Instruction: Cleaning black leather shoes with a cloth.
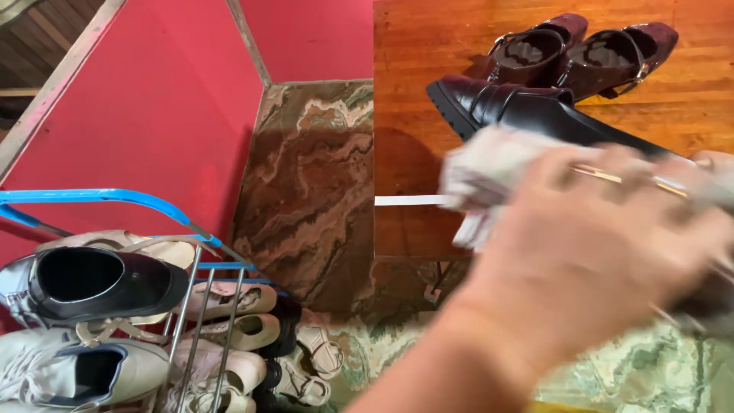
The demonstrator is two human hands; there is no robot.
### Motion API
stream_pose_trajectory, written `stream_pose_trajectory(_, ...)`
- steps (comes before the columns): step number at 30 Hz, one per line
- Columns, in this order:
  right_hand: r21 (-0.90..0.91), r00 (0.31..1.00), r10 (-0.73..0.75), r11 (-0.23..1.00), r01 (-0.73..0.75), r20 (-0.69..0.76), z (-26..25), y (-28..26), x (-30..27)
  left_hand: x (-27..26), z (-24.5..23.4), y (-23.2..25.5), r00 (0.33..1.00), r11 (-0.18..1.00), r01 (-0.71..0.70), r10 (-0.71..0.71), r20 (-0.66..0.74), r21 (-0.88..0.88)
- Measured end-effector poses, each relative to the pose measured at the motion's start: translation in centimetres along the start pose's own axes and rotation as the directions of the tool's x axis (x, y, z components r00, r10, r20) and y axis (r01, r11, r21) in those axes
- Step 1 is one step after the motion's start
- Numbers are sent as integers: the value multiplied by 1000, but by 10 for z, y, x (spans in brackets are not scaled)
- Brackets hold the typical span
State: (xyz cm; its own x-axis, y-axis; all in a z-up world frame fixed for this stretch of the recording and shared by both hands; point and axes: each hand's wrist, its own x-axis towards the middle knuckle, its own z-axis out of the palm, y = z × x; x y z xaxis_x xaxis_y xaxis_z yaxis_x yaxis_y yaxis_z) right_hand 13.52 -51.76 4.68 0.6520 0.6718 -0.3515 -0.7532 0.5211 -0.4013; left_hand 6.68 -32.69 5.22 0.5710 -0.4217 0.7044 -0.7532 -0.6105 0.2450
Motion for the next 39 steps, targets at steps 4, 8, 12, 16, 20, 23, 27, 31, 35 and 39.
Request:
stream_pose_trajectory(4, 98, 913, 91, 985, -140, 398, -13, 1, -3, 20, -32, -60, 958, 954, 176, -223, 181, 242)
stream_pose_trajectory(8, -106, 997, -42, 994, 35, -61, -11, 3, 4, 36, -14, -67, 918, 900, 370, -392, 57, 232)
stream_pose_trajectory(12, -845, 698, -548, 510, -159, -462, -75, -15, -22, 27, -23, -15, 976, 980, 170, -182, 117, 102)
stream_pose_trajectory(16, -646, 962, -196, 763, 27, -190, -23, -4, -6, 9, -20, -38, 998, 997, -28, 33, -60, 78)
stream_pose_trajectory(20, -344, 990, -28, 939, -21, -136, 63, 20, 16, 12, -34, -85, 915, 922, 332, -366, 170, 199)
stream_pose_trajectory(23, -469, 747, -251, 878, -92, -616, 67, 18, 22, 17, -30, -83, 858, 849, 494, -511, 52, 185)
stream_pose_trajectory(27, -423, 881, -295, 898, 123, -370, 10, 4, 21, 15, -33, -34, 951, 944, 302, -290, -104, 136)
stream_pose_trajectory(31, -104, 943, -219, 962, 251, 251, 14, -4, 27, -8, -34, -45, 986, 993, 95, -84, -147, 73)
stream_pose_trajectory(35, -334, 746, -261, 941, 54, -613, 80, 25, 37, -7, -32, -91, 883, 858, 470, -461, -90, 206)
stream_pose_trajectory(39, -263, 790, -248, 958, 114, -561, 69, 19, 41, 2, -40, -76, 832, 809, 550, -551, -54, 207)
